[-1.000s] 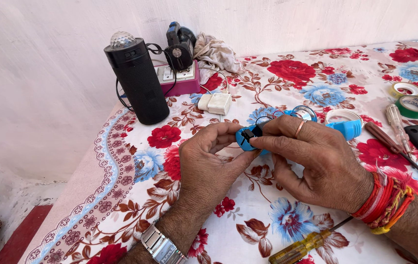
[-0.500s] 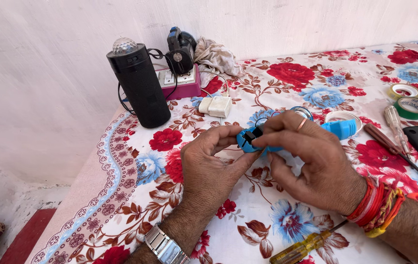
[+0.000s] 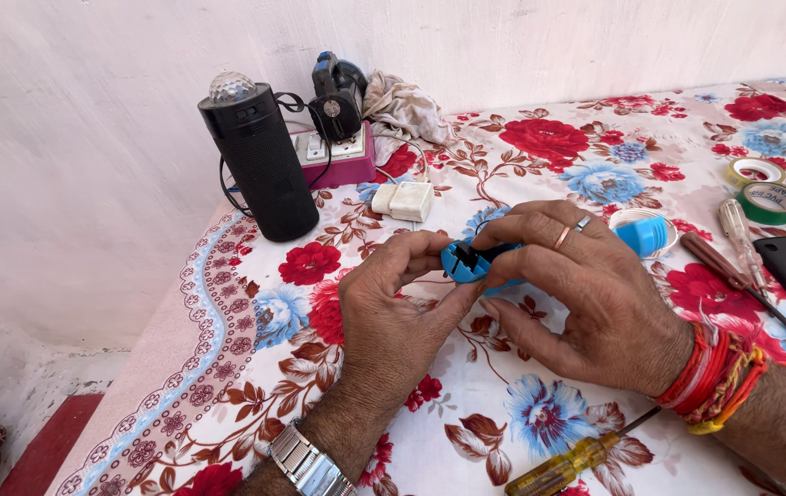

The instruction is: The person disassembles a blue handheld flashlight on a bed, opening its plastic housing to expose the internal circuit board, battery compartment and wiring, and manipulates the internal components and reflector head while working through the device.

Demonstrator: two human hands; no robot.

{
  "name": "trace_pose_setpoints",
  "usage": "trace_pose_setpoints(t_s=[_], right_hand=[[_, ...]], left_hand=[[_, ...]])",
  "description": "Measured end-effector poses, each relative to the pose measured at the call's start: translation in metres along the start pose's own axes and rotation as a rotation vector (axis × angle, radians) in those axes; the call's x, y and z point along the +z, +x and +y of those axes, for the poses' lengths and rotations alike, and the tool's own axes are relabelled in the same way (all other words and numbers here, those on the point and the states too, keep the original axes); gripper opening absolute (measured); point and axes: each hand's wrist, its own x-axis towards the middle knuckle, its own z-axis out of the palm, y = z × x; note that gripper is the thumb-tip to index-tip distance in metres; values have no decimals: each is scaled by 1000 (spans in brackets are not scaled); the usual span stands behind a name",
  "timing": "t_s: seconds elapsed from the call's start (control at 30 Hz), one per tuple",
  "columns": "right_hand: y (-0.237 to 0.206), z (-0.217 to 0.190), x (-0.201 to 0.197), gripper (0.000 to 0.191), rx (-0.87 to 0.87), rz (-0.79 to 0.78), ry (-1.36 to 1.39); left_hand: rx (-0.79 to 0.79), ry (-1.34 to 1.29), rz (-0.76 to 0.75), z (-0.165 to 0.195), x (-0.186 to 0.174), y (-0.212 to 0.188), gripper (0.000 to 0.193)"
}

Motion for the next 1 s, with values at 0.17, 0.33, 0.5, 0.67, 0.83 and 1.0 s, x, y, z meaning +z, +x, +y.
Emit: trace_pose_setpoints(t_s=[0.17, 0.33, 0.5, 0.67, 0.83, 1.0], right_hand=[[0, 0, 8, 31, 101, 2, 71], [-2, 4, 10, 27, 129, 2, 105], [-5, 5, 10, 24, 127, 14, 145], [-5, 5, 11, 29, 125, 43, 188], [-3, 12, 8, 38, 294, -27, 291], [0, 21, 4, 39, 355, -87, 380]], left_hand=[[105, 117, -29, 1, -3, 1, 41], [195, 223, -50, 4, -5, -1, 37], [172, 159, -75, 5, -7, 1, 32], [190, 164, -70, 4, -6, 1, 32], [114, 74, -83, 1, -2, 0, 41], [-58, 4, -133, -1, -2, 3, 51]])
